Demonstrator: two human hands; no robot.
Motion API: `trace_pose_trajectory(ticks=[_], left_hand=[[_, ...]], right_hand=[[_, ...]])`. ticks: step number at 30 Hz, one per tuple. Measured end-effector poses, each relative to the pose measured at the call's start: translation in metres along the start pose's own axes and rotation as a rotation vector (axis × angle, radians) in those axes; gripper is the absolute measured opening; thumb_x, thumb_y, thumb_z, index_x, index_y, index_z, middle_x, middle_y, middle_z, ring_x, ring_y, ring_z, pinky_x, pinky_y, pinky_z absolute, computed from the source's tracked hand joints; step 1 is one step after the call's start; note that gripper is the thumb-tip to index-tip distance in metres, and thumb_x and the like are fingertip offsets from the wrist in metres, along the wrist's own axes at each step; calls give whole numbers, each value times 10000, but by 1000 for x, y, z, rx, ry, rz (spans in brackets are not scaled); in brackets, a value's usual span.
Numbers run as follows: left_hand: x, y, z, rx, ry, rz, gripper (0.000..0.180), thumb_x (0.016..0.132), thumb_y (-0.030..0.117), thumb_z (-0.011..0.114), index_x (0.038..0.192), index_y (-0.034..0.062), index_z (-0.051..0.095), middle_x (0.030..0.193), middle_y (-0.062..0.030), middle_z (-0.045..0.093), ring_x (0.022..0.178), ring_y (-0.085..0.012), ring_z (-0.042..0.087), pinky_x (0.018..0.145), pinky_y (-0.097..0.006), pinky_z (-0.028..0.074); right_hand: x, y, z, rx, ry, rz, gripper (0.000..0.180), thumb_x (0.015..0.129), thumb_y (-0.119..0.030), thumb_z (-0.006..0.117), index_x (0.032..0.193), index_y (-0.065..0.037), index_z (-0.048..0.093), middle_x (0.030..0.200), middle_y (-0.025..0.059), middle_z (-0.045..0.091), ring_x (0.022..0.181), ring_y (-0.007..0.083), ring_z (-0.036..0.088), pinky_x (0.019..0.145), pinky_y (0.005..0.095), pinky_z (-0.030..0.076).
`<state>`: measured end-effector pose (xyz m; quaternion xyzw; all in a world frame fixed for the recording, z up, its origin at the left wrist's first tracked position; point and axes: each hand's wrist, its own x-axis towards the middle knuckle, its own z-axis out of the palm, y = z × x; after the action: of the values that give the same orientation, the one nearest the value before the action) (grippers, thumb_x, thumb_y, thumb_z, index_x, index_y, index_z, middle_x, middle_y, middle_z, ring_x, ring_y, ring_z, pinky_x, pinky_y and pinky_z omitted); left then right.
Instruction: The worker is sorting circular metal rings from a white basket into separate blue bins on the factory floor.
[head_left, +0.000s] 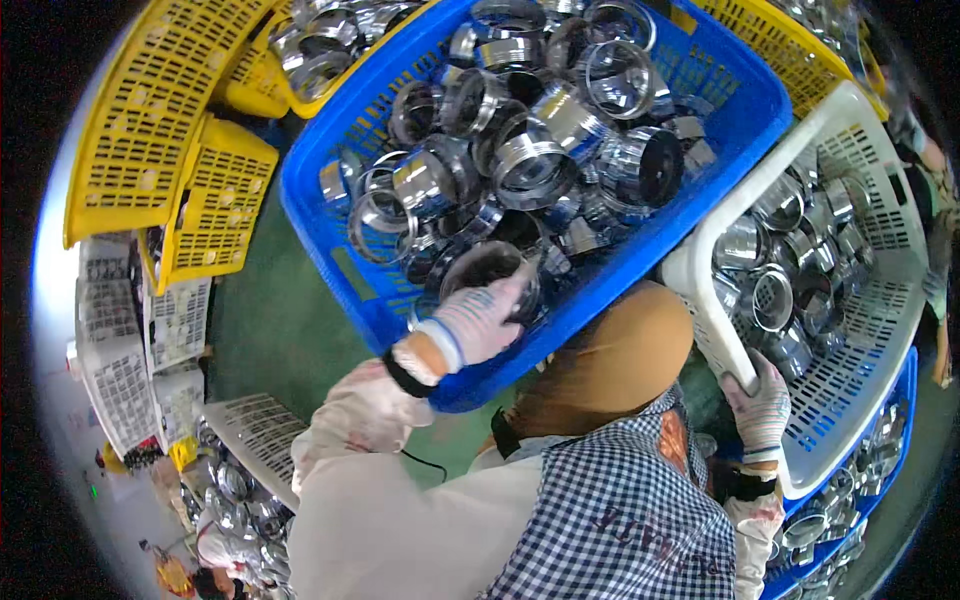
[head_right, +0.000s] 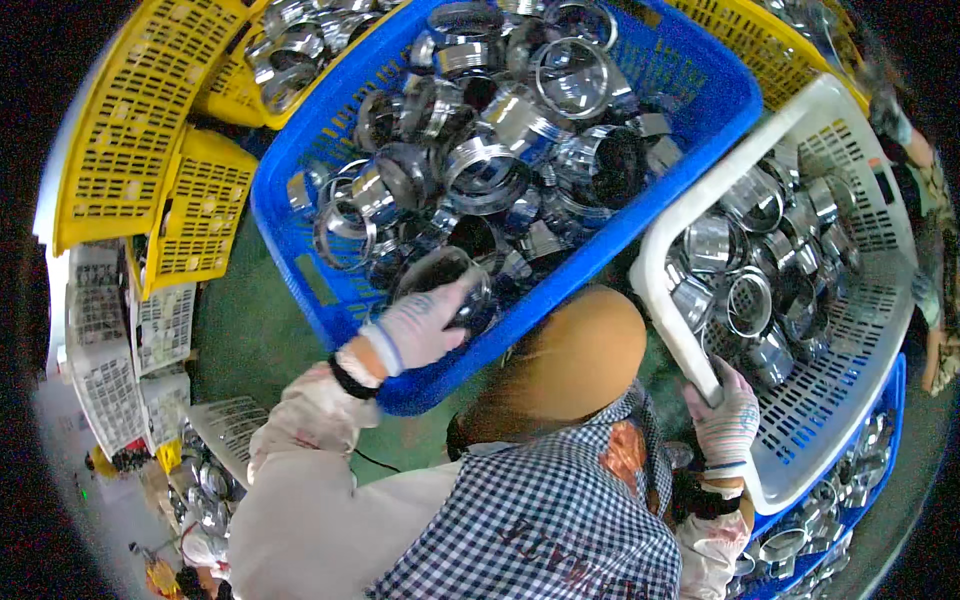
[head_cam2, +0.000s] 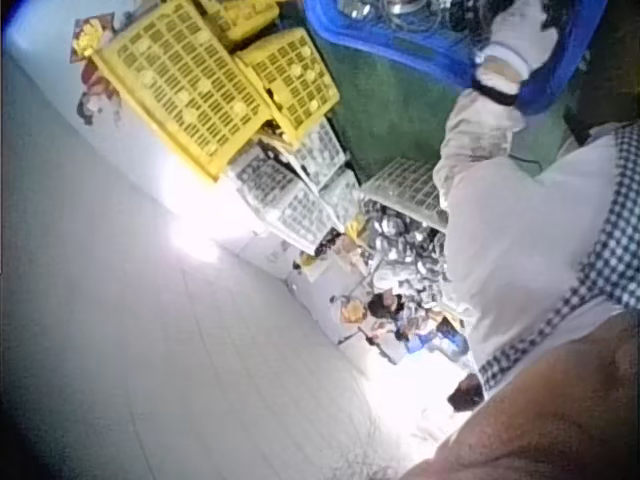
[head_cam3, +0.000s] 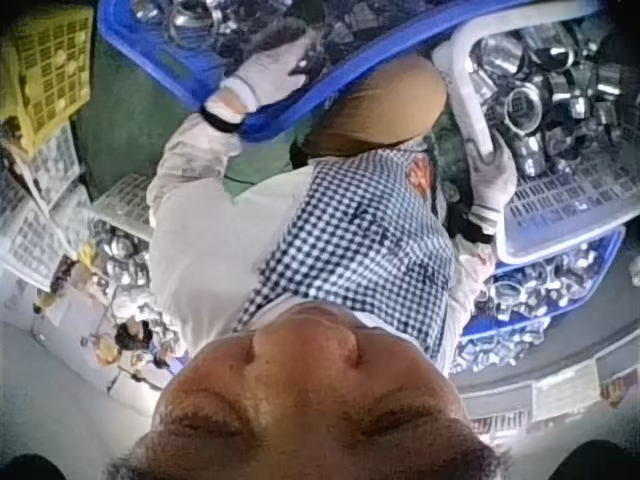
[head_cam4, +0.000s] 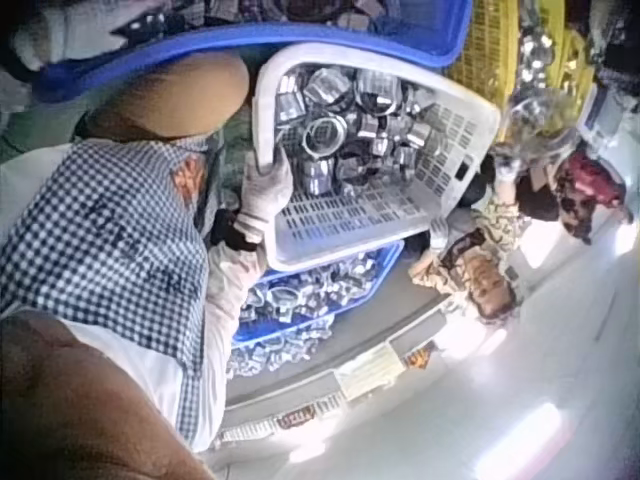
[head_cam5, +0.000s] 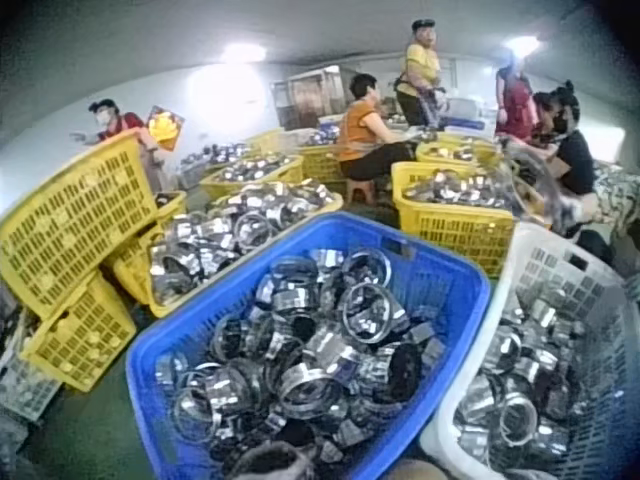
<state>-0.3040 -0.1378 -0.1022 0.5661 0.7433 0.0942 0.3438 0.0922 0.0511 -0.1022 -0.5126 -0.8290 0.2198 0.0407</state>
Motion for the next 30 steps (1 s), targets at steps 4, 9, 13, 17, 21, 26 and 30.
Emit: trace_pose_trajectory(ticks=[4, 9, 13, 17, 21, 26, 30], left_hand=[[4, -12, 4, 260, -68, -121, 693, 890, 99, 555, 1514, 108, 252, 1068, -223, 670, 947, -354, 670, 803, -446, 532], [-6, -30, -31, 189, 209, -32, 622, 894, 112, 544, 1483, 148, 346, 1173, -206, 640, 1052, -375, 629, 911, -456, 496], [-4, -37, -74, 219, 407, -181, 631, 871, 128, 580, 1470, 144, 383, 1273, -210, 580, 1153, -394, 561, 1005, -451, 441], [-3, -65, -110, 705, 869, -194, 718, 774, 128, 711, 1434, 138, 430, 1343, -218, 521, 1245, -407, 482, 1048, -461, 402], [27, -110, -99, 367, 58, -675, 565, 804, 396, 686, 1273, 86, 626, 1241, -272, 607, 1175, -410, 567, 1028, -442, 443], [42, -146, -55, 620, -211, -680, 598, 738, 456, 717, 1127, 2, 691, 1127, -249, 672, 1068, -376, 649, 968, -416, 503], [49, -137, -66, 511, -41, -469, 406, 828, 342, 678, 1091, 34, 689, 1103, -254, 663, 1038, -393, 640, 933, -445, 506]], right_hand=[[-1, 0, -3, 7, -23, -19, 603, 765, -375, 788, 1219, -18, 614, 1102, 192, 661, 1042, 360, 624, 919, 425, 485], [-5, 7, 3, -43, 25, -51, 614, 753, -405, 787, 1225, -52, 614, 1085, 186, 670, 997, 380, 629, 888, 446, 498], [-2, 4, 1, -44, 19, -77, 589, 759, -391, 787, 1209, -52, 615, 1075, 182, 671, 994, 379, 628, 884, 444, 495], [-3, 5, 2, -78, 61, -81, 581, 754, -360, 798, 1214, -58, 614, 1072, 175, 672, 991, 375, 628, 883, 449, 495], [1, -2, 0, -53, 33, -47, 578, 749, -349, 801, 1213, -59, 618, 1081, 175, 671, 995, 370, 629, 892, 447, 493], [0, 2, 0, -52, 10, -26, 564, 742, -323, 798, 1220, -79, 623, 1088, 175, 673, 1003, 362, 631, 900, 438, 494], [0, -3, -3, -50, 2, -52, 568, 748, -336, 791, 1215, -63, 620, 1082, 174, 674, 1004, 365, 630, 901, 443, 491]])
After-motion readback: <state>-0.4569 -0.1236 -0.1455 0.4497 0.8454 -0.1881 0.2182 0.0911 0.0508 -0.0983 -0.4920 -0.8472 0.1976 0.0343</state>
